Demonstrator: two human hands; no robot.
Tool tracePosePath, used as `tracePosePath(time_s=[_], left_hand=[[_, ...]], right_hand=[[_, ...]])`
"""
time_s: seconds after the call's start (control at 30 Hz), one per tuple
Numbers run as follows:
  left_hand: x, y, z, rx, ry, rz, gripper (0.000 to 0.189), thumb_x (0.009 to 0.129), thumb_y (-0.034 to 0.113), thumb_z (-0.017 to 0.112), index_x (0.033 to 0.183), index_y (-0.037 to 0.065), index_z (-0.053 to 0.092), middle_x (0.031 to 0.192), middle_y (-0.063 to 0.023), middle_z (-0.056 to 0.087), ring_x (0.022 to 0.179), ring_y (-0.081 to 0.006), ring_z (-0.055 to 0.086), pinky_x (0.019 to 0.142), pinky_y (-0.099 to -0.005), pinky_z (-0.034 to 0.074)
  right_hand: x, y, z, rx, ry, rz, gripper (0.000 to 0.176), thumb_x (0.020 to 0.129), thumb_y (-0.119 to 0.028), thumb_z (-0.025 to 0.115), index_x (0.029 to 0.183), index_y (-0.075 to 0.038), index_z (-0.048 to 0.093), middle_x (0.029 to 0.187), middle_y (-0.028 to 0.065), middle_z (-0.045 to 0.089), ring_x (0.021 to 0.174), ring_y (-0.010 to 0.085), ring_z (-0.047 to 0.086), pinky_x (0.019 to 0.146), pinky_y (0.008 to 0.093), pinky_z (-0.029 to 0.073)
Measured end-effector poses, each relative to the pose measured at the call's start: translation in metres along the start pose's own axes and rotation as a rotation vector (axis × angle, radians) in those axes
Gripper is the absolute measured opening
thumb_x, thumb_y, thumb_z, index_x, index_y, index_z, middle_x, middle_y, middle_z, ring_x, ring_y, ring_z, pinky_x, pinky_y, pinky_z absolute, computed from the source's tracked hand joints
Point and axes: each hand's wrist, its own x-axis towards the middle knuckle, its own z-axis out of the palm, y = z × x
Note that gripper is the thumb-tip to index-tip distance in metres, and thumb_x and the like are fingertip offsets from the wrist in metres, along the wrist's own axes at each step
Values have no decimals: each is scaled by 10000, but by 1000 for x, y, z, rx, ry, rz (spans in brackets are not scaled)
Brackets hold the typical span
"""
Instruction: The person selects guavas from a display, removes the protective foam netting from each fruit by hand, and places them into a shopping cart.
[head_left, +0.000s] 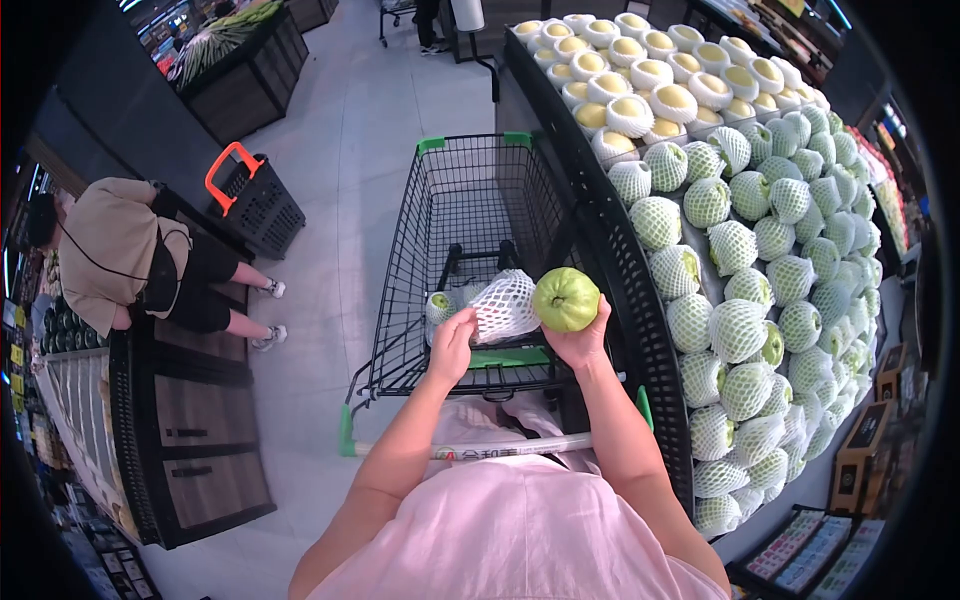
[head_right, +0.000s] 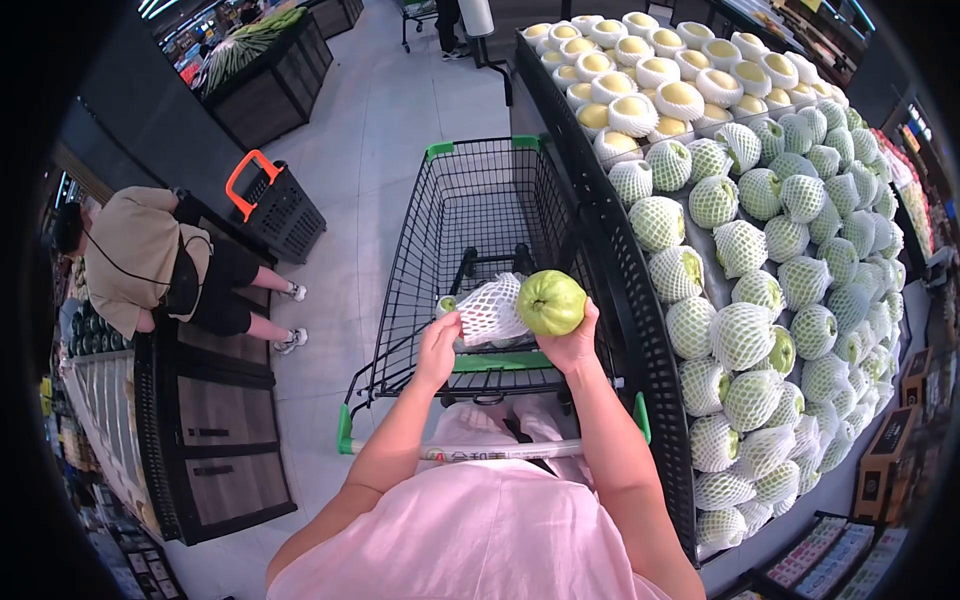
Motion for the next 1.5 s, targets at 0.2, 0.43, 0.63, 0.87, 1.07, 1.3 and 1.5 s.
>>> tracePosePath(time_s=[0.2, 0.43, 0.63, 0.87, 1.07, 1.3, 1.5], left_hand=[[2, -1, 5, -4, 10, -110, 434, 850, -92, 536, 1269, -17, 452, 1186, -91, 568, 1073, -151, 565, 897, -275, 483], [-1, 11, 7, 266, -40, 16, 815, 681, -6, 764, 1370, 39, 331, 1366, -130, 419, 1298, -242, 413, 1055, -408, 408], [0, 6, 5, 318, -9, 47, 805, 666, 6, 774, 1351, 25, 351, 1344, -135, 429, 1262, -245, 453, 1039, -389, 423], [7, -9, -7, 7, 85, -150, 387, 906, 58, 602, 1265, 7, 468, 1177, -80, 585, 1122, -161, 558, 961, -312, 460], [4, 6, 0, -363, 18, -231, 272, 958, 113, 558, 1207, 3, 547, 1186, -80, 614, 1073, -137, 583, 946, -293, 452], [10, -1, -21, -978, 99, -213, 385, 875, -25, 430, 1250, 7, 513, 1243, -141, 589, 1140, -251, 578, 1007, -424, 447], [7, 1, -20, -1221, 44, -299, 332, 823, 75, 475, 1121, -2, 597, 1130, -139, 643, 1107, -279, 592, 1045, -495, 403]], right_hand=[[0, 0, -1, -5, 27, 31, 829, 712, -694, 595, 1321, -140, 497, 1340, 61, 505, 1252, 245, 464, 1096, 415, 328], [-1, 1, 1, -18, 22, 56, 811, 715, -692, 588, 1317, -155, 501, 1342, 57, 500, 1251, 248, 459, 1093, 431, 325], [-1, 2, 5, -63, 34, 45, 809, 699, -712, 596, 1303, -181, 509, 1327, 48, 497, 1246, 245, 445, 1091, 439, 306], [-2, 2, 6, -71, -4, -11, 830, 693, -700, 622, 1308, -156, 503, 1322, 55, 505, 1242, 246, 454, 1087, 440, 319], [-11, -2, 3, -250, -81, 76, 889, 665, -698, 656, 1324, -127, 489, 1305, 86, 533, 1221, 275, 500, 1036, 467, 401], [-7, -7, 15, -18, -203, -4, 881, 659, -761, 619, 1273, -136, 535, 1331, 85, 509, 1370, 409, 280, 1179, 510, 124], [-4, 0, 9, 15, -236, 51, 941, 653, -763, 637, 1318, -110, 505, 1389, 139, 460, 1400, 383, 256, 1137, 453, 275]])
